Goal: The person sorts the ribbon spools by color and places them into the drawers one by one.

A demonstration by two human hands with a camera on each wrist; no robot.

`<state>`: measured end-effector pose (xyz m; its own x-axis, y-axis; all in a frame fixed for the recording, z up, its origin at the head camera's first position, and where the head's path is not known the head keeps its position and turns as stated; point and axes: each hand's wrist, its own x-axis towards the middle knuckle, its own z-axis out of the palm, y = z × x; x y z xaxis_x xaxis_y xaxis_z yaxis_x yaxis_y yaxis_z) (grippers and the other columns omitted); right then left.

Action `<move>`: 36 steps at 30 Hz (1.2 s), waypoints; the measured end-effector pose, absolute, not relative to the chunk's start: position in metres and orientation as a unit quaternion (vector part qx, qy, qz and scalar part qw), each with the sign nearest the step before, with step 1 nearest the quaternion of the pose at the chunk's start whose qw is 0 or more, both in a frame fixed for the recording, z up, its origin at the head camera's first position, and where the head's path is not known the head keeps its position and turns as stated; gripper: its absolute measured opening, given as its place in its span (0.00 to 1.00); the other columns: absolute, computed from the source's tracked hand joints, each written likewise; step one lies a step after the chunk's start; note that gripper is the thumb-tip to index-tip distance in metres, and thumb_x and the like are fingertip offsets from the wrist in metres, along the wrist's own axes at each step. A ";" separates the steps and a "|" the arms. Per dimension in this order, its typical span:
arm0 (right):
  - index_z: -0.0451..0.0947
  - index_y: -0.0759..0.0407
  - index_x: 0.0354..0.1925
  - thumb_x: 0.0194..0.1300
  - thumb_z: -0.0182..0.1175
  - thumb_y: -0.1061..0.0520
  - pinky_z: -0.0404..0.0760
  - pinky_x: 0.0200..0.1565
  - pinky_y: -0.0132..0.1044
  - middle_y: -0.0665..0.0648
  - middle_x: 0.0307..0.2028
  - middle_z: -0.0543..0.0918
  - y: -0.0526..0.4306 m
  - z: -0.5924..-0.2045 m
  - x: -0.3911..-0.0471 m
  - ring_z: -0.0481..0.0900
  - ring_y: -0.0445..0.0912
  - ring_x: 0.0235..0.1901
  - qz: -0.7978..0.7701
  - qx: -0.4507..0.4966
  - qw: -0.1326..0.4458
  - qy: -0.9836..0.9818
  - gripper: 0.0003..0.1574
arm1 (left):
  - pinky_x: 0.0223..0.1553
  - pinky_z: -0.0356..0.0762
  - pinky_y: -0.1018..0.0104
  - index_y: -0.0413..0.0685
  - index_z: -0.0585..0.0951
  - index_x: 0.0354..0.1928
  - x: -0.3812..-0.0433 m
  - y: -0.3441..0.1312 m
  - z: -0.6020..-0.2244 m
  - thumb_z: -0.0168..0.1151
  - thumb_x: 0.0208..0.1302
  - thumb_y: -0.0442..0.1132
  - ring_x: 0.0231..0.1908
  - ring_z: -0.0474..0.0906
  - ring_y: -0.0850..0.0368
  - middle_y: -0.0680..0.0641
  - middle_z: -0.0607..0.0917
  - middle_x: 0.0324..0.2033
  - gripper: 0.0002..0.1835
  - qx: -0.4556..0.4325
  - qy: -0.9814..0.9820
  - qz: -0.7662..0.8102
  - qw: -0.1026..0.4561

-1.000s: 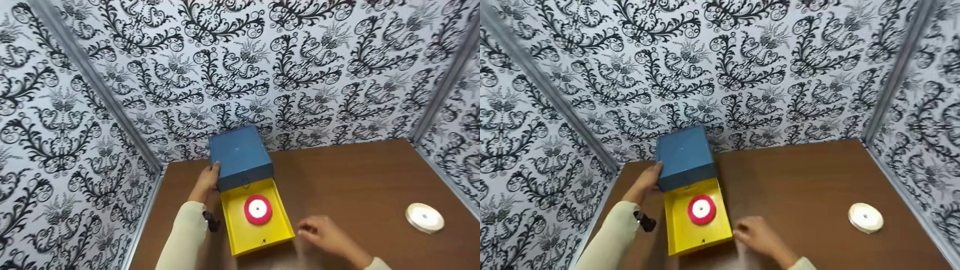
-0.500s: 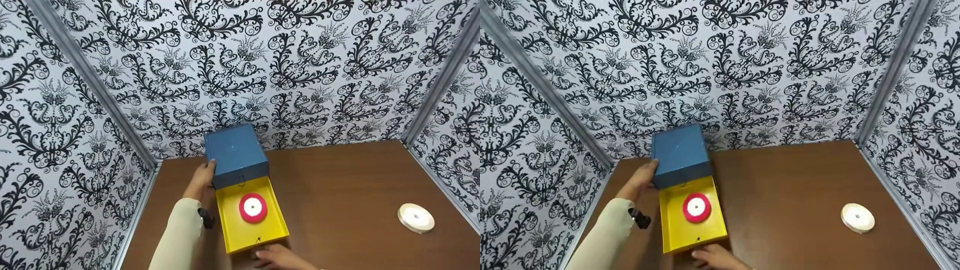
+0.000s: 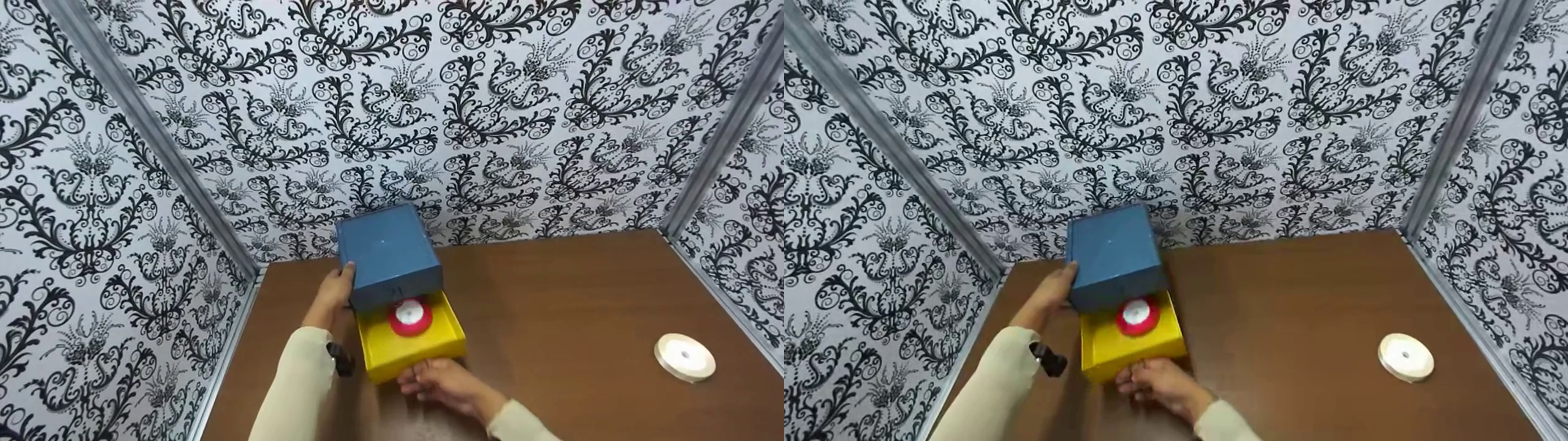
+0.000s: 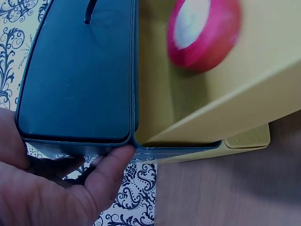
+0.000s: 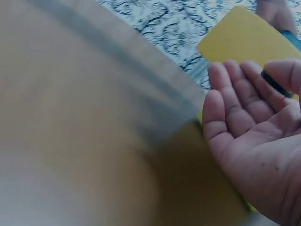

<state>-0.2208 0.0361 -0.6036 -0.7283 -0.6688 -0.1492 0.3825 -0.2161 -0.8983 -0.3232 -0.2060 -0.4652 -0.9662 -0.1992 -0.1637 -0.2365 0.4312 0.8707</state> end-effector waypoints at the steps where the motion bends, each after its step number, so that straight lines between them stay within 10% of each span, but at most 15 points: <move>1: 0.81 0.66 0.49 0.67 0.53 0.62 0.79 0.46 0.40 0.60 0.50 0.84 0.033 -0.600 -0.229 0.83 0.52 0.49 -0.765 -0.130 0.343 0.530 0.16 | 0.67 0.62 0.46 0.30 0.66 0.69 -0.322 -0.205 -0.464 0.42 0.77 0.57 0.65 0.65 0.35 0.28 0.68 0.66 0.36 -0.130 0.847 0.515 0.013; 18: 0.77 0.68 0.55 0.72 0.51 0.56 0.67 0.64 0.56 0.62 0.57 0.80 -0.002 -0.594 -0.309 0.77 0.58 0.58 -0.770 -0.047 0.307 0.557 0.21 | 0.68 0.59 0.43 0.30 0.61 0.72 -0.322 -0.203 -0.465 0.39 0.79 0.55 0.68 0.60 0.33 0.29 0.64 0.69 0.35 -0.124 0.869 0.479 0.034; 27: 0.68 0.69 0.62 0.73 0.54 0.52 0.82 0.44 0.46 0.66 0.53 0.78 0.022 -0.614 -0.298 0.81 0.55 0.45 -0.729 -0.009 0.245 0.639 0.27 | 0.67 0.61 0.43 0.30 0.59 0.73 -0.322 -0.210 -0.461 0.40 0.79 0.56 0.69 0.59 0.33 0.28 0.62 0.70 0.37 -0.125 0.856 0.500 0.032; 36: 0.67 0.76 0.64 0.73 0.53 0.53 0.80 0.53 0.50 0.67 0.57 0.79 0.002 -0.627 -0.298 0.81 0.58 0.52 -0.738 0.009 0.338 0.583 0.31 | 0.66 0.63 0.43 0.31 0.63 0.71 -0.323 -0.206 -0.464 0.40 0.79 0.56 0.67 0.62 0.34 0.29 0.65 0.68 0.36 -0.128 0.860 0.494 0.030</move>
